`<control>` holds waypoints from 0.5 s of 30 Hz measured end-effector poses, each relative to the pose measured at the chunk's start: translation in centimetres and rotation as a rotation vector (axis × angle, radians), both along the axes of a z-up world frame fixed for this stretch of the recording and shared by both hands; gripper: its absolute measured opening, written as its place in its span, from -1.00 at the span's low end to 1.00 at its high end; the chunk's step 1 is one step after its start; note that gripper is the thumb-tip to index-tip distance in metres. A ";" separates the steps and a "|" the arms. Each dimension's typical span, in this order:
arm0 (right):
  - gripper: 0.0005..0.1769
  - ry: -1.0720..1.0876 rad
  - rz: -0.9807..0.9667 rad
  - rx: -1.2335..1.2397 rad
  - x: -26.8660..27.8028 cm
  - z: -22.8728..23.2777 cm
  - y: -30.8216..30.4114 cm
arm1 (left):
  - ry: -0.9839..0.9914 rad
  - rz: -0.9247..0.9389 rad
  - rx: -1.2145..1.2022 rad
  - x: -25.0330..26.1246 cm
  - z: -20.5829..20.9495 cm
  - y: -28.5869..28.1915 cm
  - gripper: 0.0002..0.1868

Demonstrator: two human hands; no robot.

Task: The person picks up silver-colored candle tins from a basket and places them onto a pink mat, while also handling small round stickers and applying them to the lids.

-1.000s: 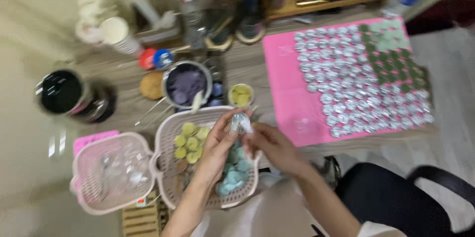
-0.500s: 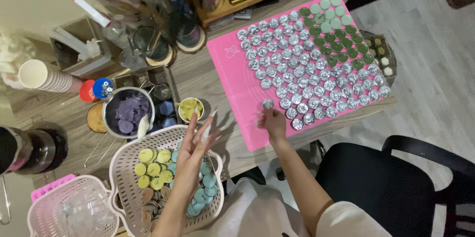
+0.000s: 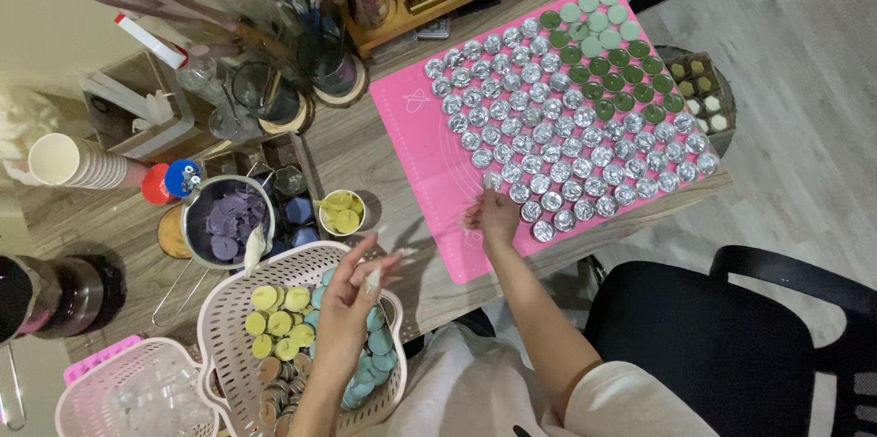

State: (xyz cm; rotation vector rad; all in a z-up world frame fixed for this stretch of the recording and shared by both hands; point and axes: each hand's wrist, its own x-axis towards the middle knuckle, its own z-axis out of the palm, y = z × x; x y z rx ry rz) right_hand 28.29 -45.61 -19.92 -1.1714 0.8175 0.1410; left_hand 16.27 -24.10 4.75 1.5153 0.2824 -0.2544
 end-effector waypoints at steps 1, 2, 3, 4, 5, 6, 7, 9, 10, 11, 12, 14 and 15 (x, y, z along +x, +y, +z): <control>-0.57 -0.026 0.010 0.018 0.0 0.0 -0.2 | -0.001 0.007 0.002 -0.3 0.1 0.2 -0.39; -0.57 -0.052 0.021 0.036 -0.1 0.0 -0.4 | -0.001 0.013 0.004 -0.7 0.3 0.5 -0.41; -0.57 -0.080 0.035 0.055 0.0 0.0 -0.5 | -0.004 0.024 0.007 -1.1 0.3 0.8 -0.42; -0.59 -0.102 0.044 0.055 0.0 -0.1 -0.6 | 0.037 0.075 -0.004 -1.4 0.2 1.1 -0.46; -0.61 -0.125 0.055 0.057 -0.1 -0.1 -0.8 | 0.078 0.130 -0.015 -1.9 0.0 1.5 -0.49; -0.63 -0.147 0.066 0.058 -0.1 -0.2 -1.0 | 0.119 0.185 -0.027 -2.6 -0.4 2.0 -0.53; -0.65 -0.149 0.075 0.054 -0.3 -0.3 -1.0 | 0.170 0.233 -0.003 -3.7 -0.8 2.7 -0.54; -0.68 -0.155 0.094 0.046 -0.1 -0.3 -1.2 | 0.270 0.331 0.041 -6.1 -2.1 4.3 -0.55; -0.68 -0.138 0.104 0.040 -0.2 -0.2 -1.1 | 0.302 0.346 0.083 -7.4 -2.9 5.4 -0.55; -0.67 -0.125 0.110 0.028 -0.2 -0.1 -1.3 | 0.332 0.357 0.119 -8.3 -4.0 6.6 -0.54; -0.66 -0.112 0.117 0.017 -0.2 0.5 -1.3 | 0.362 0.367 0.156 -9.3 -5.1 8.0 -0.53; -0.62 -0.051 0.159 -0.211 0.4 2.7 -1.2 | 0.333 0.417 0.296 -11.5 -7.3 10.3 -0.50; -0.60 -0.011 0.182 -0.321 0.2 4.1 -0.5 | 0.330 0.444 0.371 -12.8 -8.3 11.5 -0.48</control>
